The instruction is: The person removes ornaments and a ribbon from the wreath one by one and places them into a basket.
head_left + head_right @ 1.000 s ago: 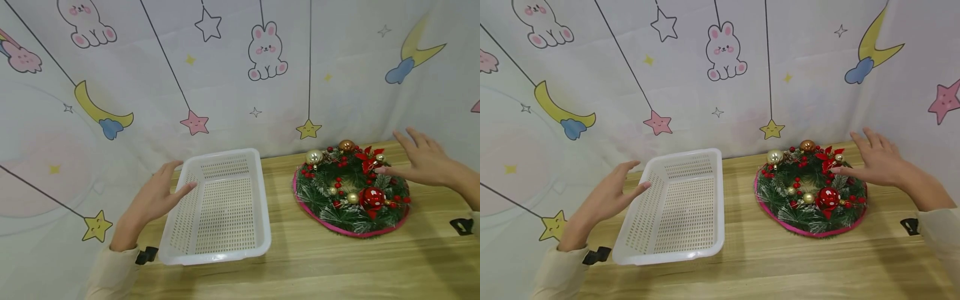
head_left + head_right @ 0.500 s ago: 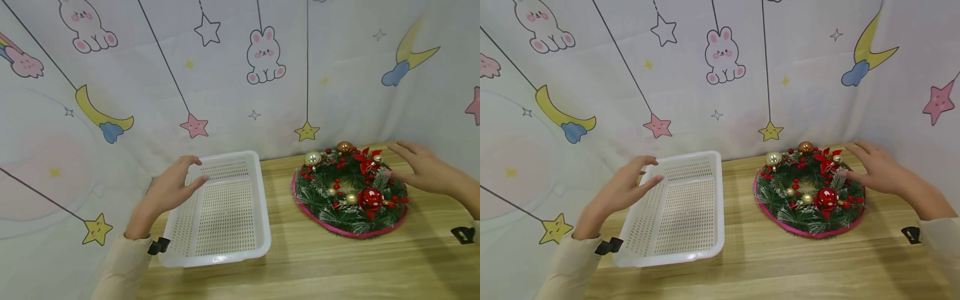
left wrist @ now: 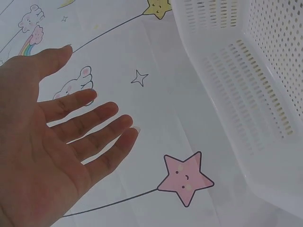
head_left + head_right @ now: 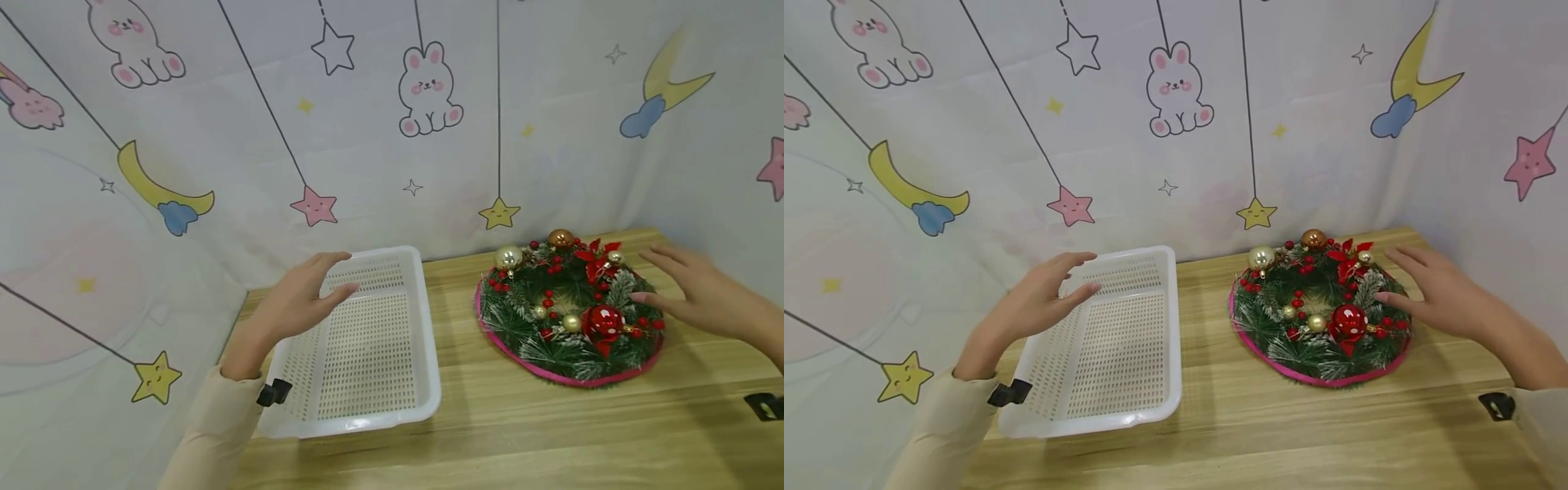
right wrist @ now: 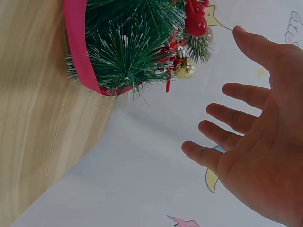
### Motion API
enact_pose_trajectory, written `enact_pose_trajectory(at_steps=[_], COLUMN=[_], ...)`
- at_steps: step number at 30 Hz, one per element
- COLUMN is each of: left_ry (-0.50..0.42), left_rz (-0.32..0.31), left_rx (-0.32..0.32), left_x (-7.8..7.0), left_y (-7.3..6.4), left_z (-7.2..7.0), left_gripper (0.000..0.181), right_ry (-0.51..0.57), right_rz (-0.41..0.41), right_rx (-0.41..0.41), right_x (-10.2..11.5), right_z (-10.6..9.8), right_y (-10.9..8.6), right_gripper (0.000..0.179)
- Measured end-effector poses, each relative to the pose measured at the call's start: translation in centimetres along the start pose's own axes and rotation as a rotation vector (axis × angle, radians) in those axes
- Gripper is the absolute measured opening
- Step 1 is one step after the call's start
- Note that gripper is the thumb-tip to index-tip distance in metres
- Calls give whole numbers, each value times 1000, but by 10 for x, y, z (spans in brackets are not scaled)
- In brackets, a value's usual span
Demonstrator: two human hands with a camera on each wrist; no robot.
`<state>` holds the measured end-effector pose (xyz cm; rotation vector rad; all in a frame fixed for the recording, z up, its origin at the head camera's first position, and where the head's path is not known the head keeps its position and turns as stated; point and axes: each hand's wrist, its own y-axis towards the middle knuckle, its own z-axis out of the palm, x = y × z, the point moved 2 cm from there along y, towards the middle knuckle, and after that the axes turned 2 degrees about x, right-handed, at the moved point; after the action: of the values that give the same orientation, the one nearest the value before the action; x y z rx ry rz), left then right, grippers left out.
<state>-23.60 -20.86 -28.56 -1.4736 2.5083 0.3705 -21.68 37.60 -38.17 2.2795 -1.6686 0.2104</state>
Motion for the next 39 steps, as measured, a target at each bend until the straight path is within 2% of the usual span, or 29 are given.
enact_pose_trajectory(at_steps=[10, 14, 20, 27, 34, 39], left_ry=[2, -5, -12, 8, 25, 66], left_rz=[82, 120, 157, 187, 214, 271], left_rx=[30, 44, 78, 111, 123, 139], left_x=[-21, -32, -48, -61, -74, -87], left_y=[23, 34, 50, 65, 79, 93], left_z=[7, 11, 19, 24, 26, 35], left_gripper=[65, 64, 62, 61, 58, 54], right_ry=[73, 65, 91, 69, 97, 104], right_rz=[17, 11, -18, -55, -59, -83], right_rx=[-22, -38, -15, -17, 5, 6], right_x=[7, 9, 5, -5, -14, -18], right_z=[12, 17, 26, 35, 45, 49], right_y=[-19, -26, -32, -37, -40, -41], right_gripper=[78, 88, 103, 107, 108, 110])
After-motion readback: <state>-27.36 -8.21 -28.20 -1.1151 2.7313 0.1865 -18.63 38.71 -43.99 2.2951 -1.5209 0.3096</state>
